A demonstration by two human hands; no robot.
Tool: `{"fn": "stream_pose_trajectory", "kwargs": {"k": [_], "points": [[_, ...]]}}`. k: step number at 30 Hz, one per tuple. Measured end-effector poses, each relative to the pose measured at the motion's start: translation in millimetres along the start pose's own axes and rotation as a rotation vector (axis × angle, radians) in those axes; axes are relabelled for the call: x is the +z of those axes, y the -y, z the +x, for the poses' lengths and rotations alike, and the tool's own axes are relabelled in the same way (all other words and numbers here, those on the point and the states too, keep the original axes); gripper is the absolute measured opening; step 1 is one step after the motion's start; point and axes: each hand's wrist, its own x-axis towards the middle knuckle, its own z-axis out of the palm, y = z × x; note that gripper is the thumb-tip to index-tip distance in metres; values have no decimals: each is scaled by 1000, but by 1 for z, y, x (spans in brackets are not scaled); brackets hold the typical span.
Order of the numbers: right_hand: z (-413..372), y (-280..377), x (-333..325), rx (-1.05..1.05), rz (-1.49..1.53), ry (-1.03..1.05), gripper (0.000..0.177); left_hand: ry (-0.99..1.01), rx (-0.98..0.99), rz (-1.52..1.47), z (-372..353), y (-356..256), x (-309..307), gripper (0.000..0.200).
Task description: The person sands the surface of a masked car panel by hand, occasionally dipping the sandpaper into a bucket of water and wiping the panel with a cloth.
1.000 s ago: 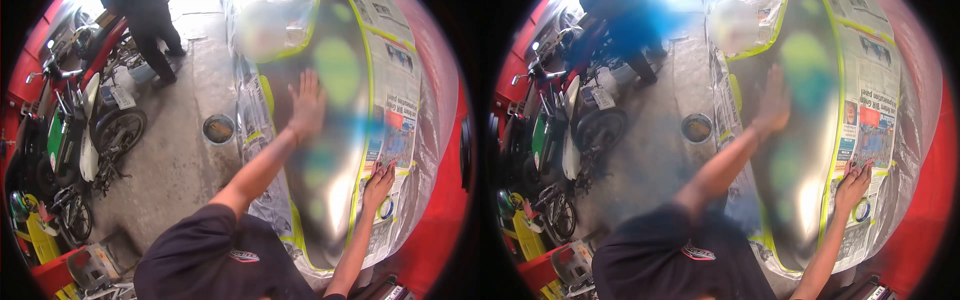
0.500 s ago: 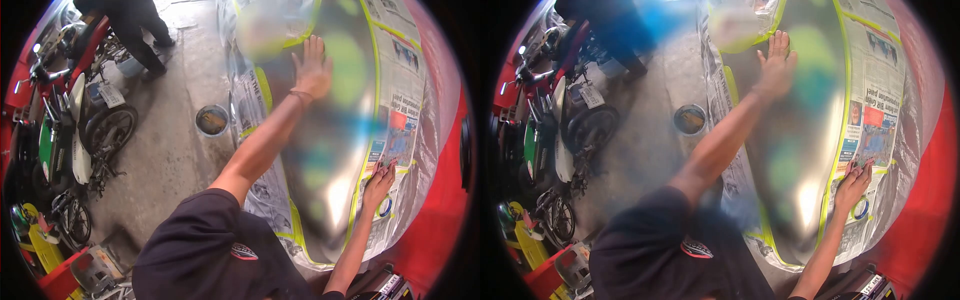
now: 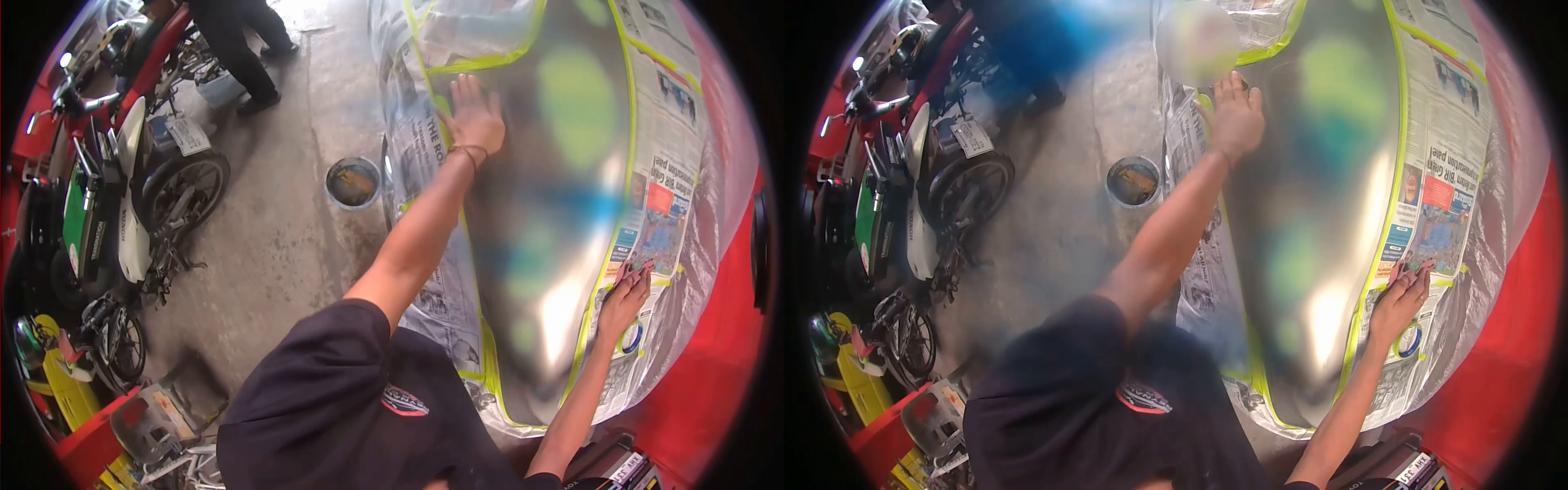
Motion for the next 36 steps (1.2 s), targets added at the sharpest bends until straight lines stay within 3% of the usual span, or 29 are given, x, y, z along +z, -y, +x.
{"fn": "stream_pose_trajectory", "kwargs": {"k": [1,5,8,12,16,20,22,24,25,27,30,32,33,36], "points": [[0,1,-1,-2,-5,3,55,26,-67,-16,8,-1,-4,78],[0,1,3,20,-14,0,55,100,31,66,-46,-8,-7,74],[1,0,1,-21,-3,9,56,20,4,48,-4,22,1,74],[3,5,4,40,2,1,56,88,-230,50,21,-18,-15,74],[0,-1,-1,-39,-10,18,56,132,-16,47,6,-31,-11,75],[2,5,0,-21,15,-7,54,62,-83,61,37,25,7,76],[1,6,0,-20,-5,19,53,88,-98,10,6,2,0,76],[2,-2,2,-34,-1,24,52,31,248,-66,-48,-9,8,74],[3,4,-2,10,8,66,54,52,241,-66,-73,-6,7,74],[5,7,2,23,94,79,54,107,452,2,-114,1,6,76],[2,9,-1,58,180,150,55,50,498,211,-51,38,14,79],[4,9,0,56,169,134,55,-191,471,-67,10,49,17,65],[4,8,-1,43,129,127,54,-190,473,-68,-2,50,19,65],[1,3,4,42,179,70,55,69,401,111,-96,36,10,84]]}}
